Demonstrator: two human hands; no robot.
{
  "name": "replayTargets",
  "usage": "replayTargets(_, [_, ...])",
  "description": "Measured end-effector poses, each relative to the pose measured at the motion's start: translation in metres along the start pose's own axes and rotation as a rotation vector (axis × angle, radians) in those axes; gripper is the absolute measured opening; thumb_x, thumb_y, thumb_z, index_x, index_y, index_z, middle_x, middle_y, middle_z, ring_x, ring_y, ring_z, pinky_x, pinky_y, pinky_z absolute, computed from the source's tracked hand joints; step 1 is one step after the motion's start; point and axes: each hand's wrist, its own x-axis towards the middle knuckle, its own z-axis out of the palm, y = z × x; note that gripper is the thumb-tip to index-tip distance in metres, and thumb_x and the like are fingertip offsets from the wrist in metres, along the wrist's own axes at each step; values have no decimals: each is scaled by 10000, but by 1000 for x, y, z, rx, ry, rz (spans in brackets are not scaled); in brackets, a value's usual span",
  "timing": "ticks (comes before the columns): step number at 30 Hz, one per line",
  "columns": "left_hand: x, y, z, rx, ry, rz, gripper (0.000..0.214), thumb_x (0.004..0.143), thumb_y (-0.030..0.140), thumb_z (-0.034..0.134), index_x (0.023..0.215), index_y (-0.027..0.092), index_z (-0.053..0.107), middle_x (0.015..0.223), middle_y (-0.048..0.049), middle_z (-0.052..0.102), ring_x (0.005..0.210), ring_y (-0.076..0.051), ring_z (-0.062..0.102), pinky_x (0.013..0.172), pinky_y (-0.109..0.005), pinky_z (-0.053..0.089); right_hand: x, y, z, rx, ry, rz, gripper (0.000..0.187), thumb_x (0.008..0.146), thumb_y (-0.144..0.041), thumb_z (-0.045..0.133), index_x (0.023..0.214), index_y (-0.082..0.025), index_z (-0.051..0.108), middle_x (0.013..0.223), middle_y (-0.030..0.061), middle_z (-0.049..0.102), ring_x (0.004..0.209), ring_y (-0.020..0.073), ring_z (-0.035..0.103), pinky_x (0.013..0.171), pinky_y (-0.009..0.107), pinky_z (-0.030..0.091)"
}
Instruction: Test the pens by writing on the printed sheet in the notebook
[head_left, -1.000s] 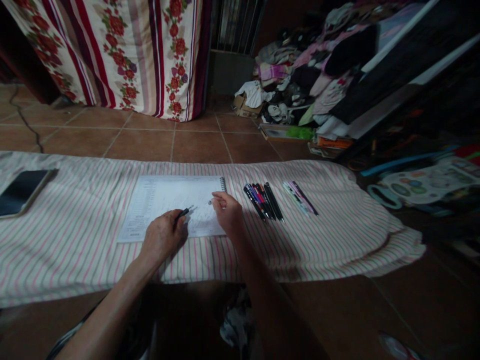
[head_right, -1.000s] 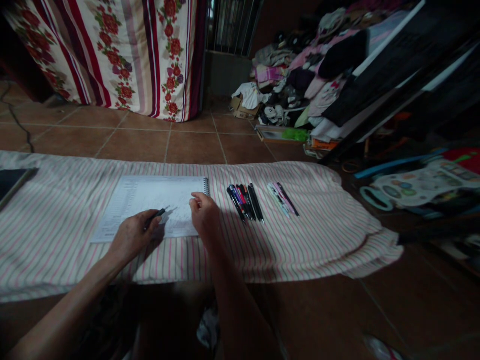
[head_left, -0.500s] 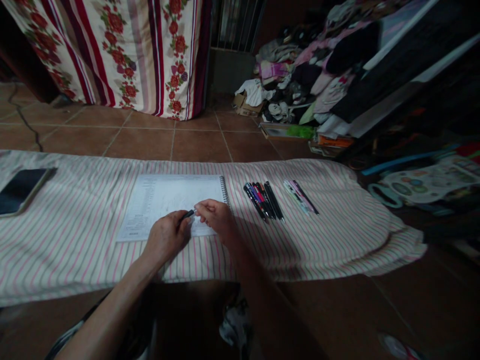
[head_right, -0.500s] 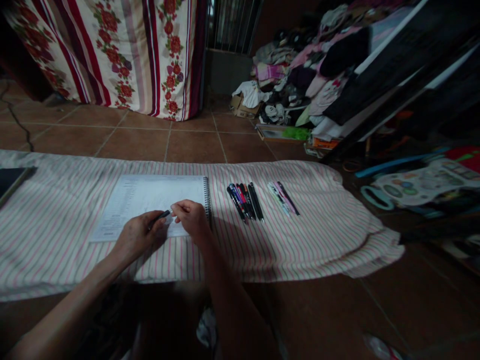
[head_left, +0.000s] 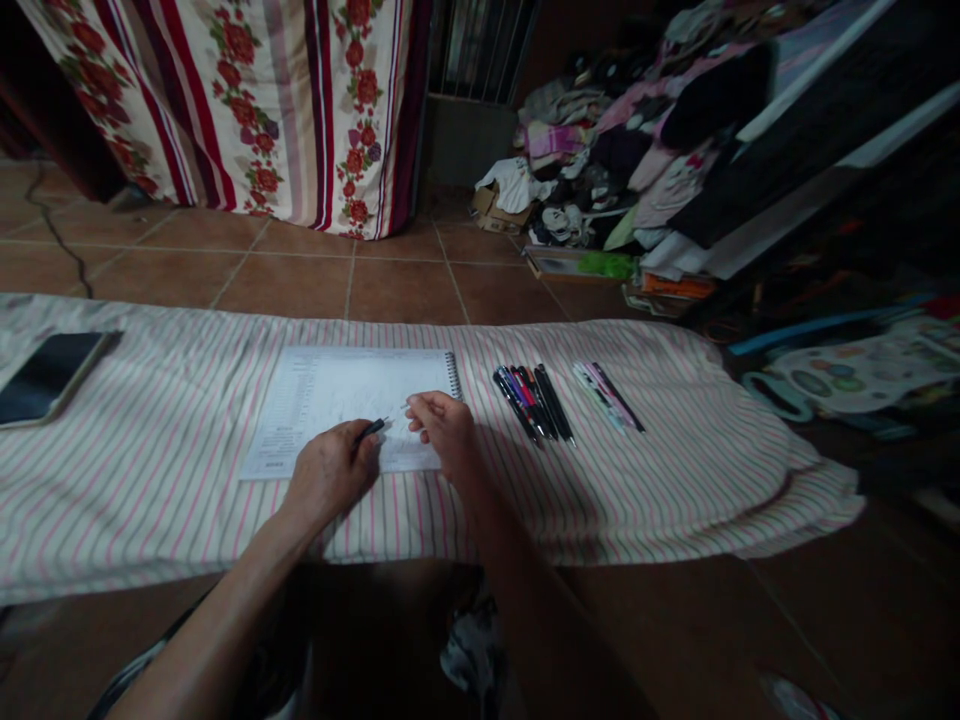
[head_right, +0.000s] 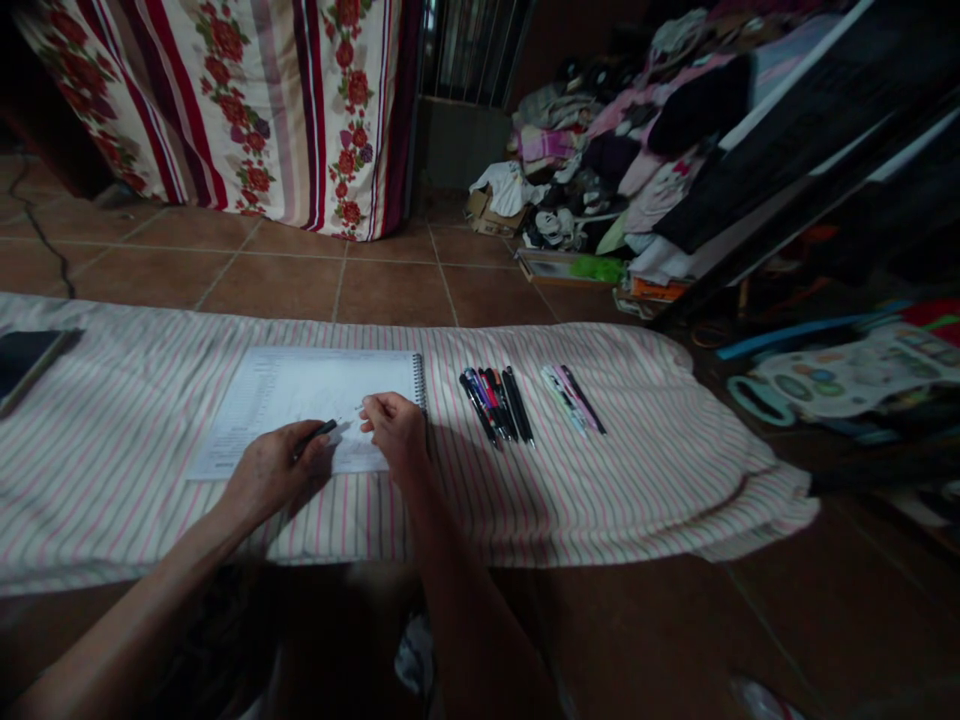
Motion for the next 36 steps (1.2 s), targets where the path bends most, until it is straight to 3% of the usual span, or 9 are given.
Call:
replayTargets(6, [-2, -4, -6, 33, -14, -43, 354, 889, 311, 366, 1077, 157, 623, 938, -100, 707, 839, -239, 659, 698, -305, 444, 1, 6, 4, -68, -42, -37, 134, 757, -273, 530, 729, -161, 597, 648, 22, 673, 542, 123, 645, 408, 167, 414])
replayTargets(14, [-4, -14, -6, 44, 4, -65, 372, 887, 324, 362, 1096, 163, 623, 945, -103, 709, 862, -254, 658, 716, -323, 454, 7, 17, 7, -453, 1, -268, 203, 777, -337, 528, 736, -201, 672, 656, 0, 682, 615, 137, 643, 567, 206, 449])
replayTargets(19, [-4, -19, -7, 36, 17, -59, 368, 890, 327, 359, 1099, 165, 616, 947, -92, 711, 849, -235, 655, 721, -313, 454, 9, 19, 8, -573, -10, -304, 195, 786, -324, 536, 742, -208, 686, 674, 10, 693, 656, 152, 643, 606, 219, 438])
replayTargets(24, [-4, -18, -9, 28, 19, -44, 349, 893, 318, 363, 1075, 168, 621, 924, -84, 711, 818, -219, 655, 698, -298, 451, 9, 20, 9, -611, -2, -314, 175, 793, -286, 538, 746, -215, 691, 749, 32, 713, 719, 169, 655, 686, 248, 458])
replayTargets(36, [-2, -13, -9, 71, -35, -57, 368, 907, 325, 351, 1099, 150, 611, 928, -101, 704, 856, -239, 654, 700, -305, 444, 3, 11, 6, -503, -16, -223, 193, 789, -182, 507, 877, -170, 678, 702, 33, 700, 592, 144, 659, 608, 240, 482])
